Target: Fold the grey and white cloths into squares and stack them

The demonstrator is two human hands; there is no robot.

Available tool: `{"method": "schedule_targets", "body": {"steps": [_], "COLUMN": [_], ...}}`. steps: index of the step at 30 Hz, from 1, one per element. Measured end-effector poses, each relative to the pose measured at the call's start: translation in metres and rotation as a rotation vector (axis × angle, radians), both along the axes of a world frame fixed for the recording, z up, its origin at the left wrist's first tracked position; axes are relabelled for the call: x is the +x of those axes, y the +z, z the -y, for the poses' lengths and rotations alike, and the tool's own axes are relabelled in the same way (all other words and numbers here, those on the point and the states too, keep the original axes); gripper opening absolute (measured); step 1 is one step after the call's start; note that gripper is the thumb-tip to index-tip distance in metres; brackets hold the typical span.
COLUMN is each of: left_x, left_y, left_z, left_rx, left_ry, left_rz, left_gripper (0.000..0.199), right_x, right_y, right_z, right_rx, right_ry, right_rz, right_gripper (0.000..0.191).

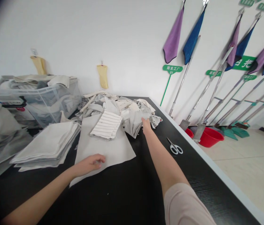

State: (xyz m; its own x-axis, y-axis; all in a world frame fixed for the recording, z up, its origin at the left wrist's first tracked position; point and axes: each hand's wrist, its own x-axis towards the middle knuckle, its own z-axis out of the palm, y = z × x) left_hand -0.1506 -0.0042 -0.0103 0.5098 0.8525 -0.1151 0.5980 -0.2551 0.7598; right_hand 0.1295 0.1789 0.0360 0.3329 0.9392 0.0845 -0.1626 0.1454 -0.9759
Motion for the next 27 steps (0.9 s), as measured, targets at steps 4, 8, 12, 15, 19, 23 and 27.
{"method": "schedule_targets", "body": {"steps": [4,8,12,15,19,23,27], "left_x": [-0.004,0.007,0.021,0.023,0.021,0.025,0.027], "left_y": [-0.008,-0.023,-0.029,-0.025,-0.023,-0.029,-0.036], "left_z": [0.010,0.019,0.019,0.012,0.006,0.012,0.016], "left_rx": [0.172,0.410,0.539,0.542,0.542,0.598,0.607], "left_ry": [-0.033,0.106,0.179,0.215,0.199,0.225,0.239], "left_rz": [-0.270,-0.541,-0.685,-0.690,-0.685,-0.737,-0.765], "left_gripper": [0.047,0.048,0.032,0.032,0.026,0.025,0.025], "right_x": [-0.009,-0.029,-0.045,-0.060,-0.100,-0.154,-0.181], "right_y": [-0.035,-0.054,-0.054,-0.045,-0.036,-0.043,-0.056], "right_z": [0.039,0.101,0.142,0.139,0.104,0.071,0.053], "right_rx": [-0.031,0.067,0.377,0.453,0.407,0.322,0.177], "right_ry": [0.029,0.272,0.595,0.604,0.458,0.397,0.402], "right_rz": [0.223,0.442,0.962,1.139,1.401,1.699,1.800], "right_gripper": [0.039,0.016,0.022,0.027,0.038,0.077,0.059]}}
